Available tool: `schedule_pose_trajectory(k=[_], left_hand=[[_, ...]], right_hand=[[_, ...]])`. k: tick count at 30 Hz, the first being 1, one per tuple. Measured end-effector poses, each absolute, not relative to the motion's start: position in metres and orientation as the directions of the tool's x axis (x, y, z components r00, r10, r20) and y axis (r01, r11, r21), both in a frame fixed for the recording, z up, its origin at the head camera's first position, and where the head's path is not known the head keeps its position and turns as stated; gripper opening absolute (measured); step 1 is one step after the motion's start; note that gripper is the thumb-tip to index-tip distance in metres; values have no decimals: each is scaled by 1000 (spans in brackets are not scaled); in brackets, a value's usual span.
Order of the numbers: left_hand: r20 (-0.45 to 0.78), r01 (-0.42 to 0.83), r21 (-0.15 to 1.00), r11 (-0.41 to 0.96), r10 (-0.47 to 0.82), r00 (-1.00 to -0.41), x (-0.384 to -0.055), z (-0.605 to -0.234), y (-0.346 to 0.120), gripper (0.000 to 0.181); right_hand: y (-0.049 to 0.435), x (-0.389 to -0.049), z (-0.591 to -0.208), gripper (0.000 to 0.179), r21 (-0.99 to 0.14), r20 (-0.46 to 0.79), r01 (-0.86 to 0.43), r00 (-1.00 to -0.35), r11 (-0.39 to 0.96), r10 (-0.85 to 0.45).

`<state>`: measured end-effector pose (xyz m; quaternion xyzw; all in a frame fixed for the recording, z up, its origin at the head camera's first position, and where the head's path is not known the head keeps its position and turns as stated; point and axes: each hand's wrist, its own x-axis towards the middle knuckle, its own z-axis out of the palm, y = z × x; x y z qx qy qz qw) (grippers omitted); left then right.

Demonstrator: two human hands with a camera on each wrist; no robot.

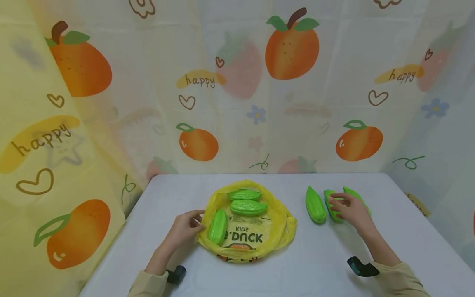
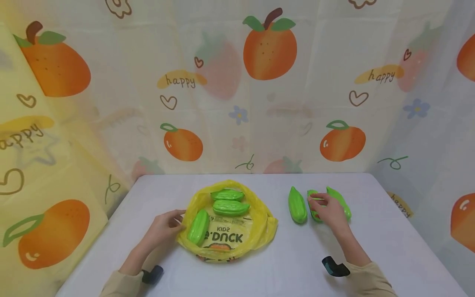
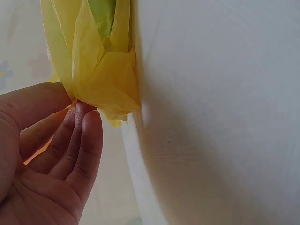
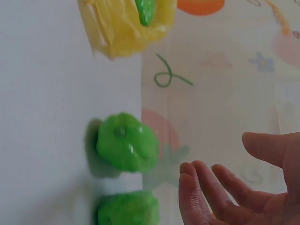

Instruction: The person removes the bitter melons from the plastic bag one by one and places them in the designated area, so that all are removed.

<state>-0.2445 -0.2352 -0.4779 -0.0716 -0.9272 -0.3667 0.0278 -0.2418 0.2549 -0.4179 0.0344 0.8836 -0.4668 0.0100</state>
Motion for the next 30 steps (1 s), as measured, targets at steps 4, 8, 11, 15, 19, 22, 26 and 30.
schedule_pose_trajectory(k=[4, 8, 11, 15, 19, 22, 26, 30], left_hand=[[101, 145, 674, 724, 104, -989, -244, -478, -235, 44], [102, 140, 674, 725, 97, -990, -243, -476, -235, 45], [110, 147, 673, 725, 98, -989, -243, -475, -235, 45], [112, 149, 672, 726, 99, -989, -243, -474, -236, 45], [109, 148, 673, 725, 101, -989, -243, -474, -237, 45], [111, 157, 676, 720, 111, -988, -242, -474, -237, 45], [118, 164, 677, 717, 114, -986, -242, -474, -237, 44], [120, 165, 678, 716, 113, -986, -241, -475, -236, 44]], right_hand=[[238, -244, -422, 61, -831, -49, 64, -998, 553, 42], [220, -249, -427, 52, -857, -50, 53, -999, 513, 20], [206, -251, -430, 50, -876, -44, 40, -999, 481, 4], [189, -255, -431, 53, -886, -52, 38, -998, 461, -19], [171, -259, -432, 51, -896, -53, 29, -998, 443, -43], [158, -261, -432, 45, -899, -43, 21, -998, 438, -42], [142, -263, -430, 38, -895, -43, 20, -998, 446, -42], [128, -265, -430, 36, -893, -45, 17, -998, 449, -53]])
